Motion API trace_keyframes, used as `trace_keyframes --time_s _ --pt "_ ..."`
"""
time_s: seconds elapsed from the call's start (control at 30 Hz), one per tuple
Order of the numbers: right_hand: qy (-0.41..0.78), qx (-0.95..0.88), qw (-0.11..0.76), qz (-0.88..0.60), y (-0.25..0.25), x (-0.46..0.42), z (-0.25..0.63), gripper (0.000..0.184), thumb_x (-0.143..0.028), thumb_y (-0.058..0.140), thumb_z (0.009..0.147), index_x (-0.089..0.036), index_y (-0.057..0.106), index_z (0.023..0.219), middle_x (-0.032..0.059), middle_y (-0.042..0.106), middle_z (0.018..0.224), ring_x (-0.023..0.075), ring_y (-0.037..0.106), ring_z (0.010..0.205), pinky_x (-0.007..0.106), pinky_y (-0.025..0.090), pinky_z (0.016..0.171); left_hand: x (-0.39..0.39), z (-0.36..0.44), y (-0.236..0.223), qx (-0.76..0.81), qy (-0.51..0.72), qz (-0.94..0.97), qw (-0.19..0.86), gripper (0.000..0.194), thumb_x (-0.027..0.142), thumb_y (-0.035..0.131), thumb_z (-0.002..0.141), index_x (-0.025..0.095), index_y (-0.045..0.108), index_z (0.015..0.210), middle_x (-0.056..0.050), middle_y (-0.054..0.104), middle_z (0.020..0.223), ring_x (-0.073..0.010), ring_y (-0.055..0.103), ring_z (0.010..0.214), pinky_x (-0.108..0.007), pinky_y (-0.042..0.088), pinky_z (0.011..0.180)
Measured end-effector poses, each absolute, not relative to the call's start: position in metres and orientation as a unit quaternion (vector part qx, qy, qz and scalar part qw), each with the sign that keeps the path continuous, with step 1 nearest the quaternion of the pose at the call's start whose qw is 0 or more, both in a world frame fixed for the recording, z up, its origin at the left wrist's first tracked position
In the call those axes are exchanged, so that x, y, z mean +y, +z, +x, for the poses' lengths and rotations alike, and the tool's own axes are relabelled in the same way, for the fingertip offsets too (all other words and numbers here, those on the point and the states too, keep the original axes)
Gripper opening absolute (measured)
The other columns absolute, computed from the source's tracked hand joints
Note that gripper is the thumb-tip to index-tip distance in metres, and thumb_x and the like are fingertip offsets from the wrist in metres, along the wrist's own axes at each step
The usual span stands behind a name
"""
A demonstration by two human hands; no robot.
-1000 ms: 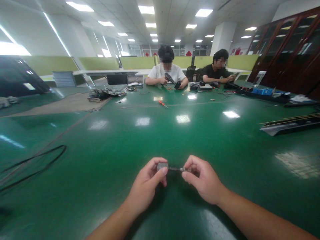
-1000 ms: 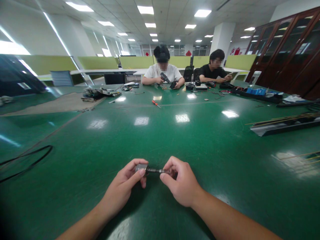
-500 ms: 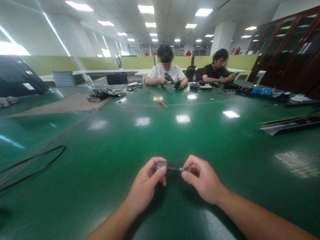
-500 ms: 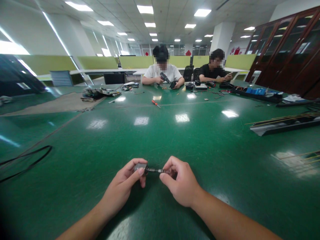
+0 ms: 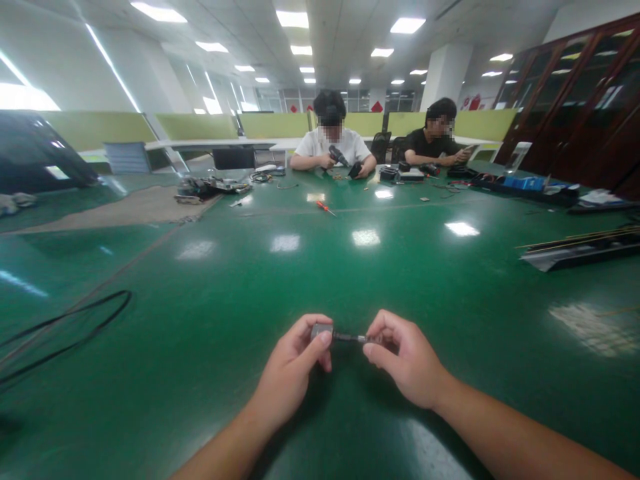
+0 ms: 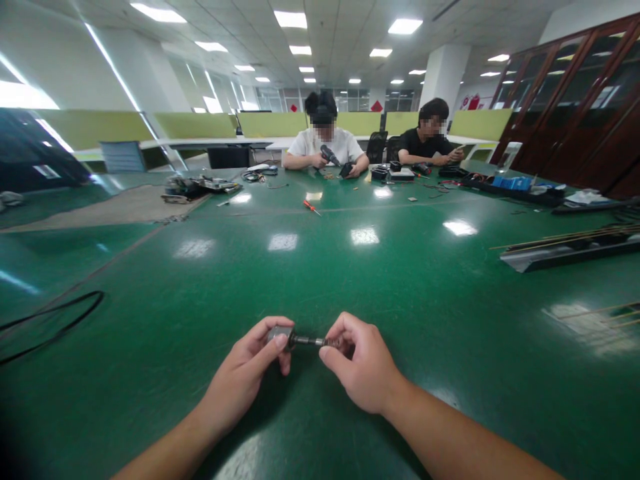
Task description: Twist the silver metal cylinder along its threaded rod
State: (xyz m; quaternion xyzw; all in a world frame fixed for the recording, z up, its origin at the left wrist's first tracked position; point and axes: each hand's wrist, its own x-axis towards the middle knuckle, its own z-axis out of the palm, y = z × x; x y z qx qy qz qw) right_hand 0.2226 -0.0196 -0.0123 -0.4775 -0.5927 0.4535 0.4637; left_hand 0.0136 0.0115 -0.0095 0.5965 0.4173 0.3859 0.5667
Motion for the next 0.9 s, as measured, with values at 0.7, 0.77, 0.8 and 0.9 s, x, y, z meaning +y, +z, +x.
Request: trace_keyframes --time_s 0.7,0.77,0.8,0.9 --pt "0.449 -0.592 0.467 -0.480 -0.0152 -0.0185 0.2239 0.010 -0.022 0.063 0.082 -0.019 0.054 0.080 -0.0025 0.059 0.062 0.0142 0.054 0.056 0.026 0.039 0.054 0.0122 0.0141 -0.0095 0.417 0.390 0.592 0.569 0.028 0.040 0.058 0.093 0.018 0.055 0.110 0.004 0.059 0.065 -0.0150 0.055 0.061 -0.027 0.039 0.066" --pt "0.449 -0.589 0.469 -0.482 -0.0160 -0.0187 0.2245 0.010 -0.023 0.064 0.081 -0.019 0.055 0.080 -0.0024 0.059 0.062 0.0142 0.054 0.056 0.026 0.039 0.055 0.0120 0.0149 -0.0088 0.417 0.391 0.591 0.569 0.028 0.040 0.058 0.093 0.018 0.055 0.109 0.004 0.059 0.065 -0.0152 0.055 0.061 -0.027 0.039 0.066" --pt "0.451 -0.585 0.471 -0.482 -0.0167 -0.0186 0.2251 0.010 -0.023 0.064 0.081 -0.019 0.055 0.080 -0.0024 0.059 0.062 0.0141 0.054 0.056 0.026 0.039 0.054 0.0119 0.0154 -0.0083 0.419 0.391 0.590 0.569 0.029 0.040 0.058 0.093 0.017 0.054 0.110 0.004 0.059 0.065 -0.0153 0.055 0.061 -0.027 0.039 0.066" --pt "0.484 -0.555 0.493 -0.463 -0.0191 -0.0169 0.2277 0.012 -0.025 0.064 0.080 -0.019 0.055 0.078 -0.0022 0.060 0.060 0.0136 0.053 0.054 0.025 0.040 0.053 0.0118 0.0161 -0.0072 0.426 0.394 0.587 0.566 0.029 0.040 0.058 0.093 0.017 0.054 0.110 0.003 0.059 0.064 -0.0154 0.055 0.061 -0.027 0.039 0.066"
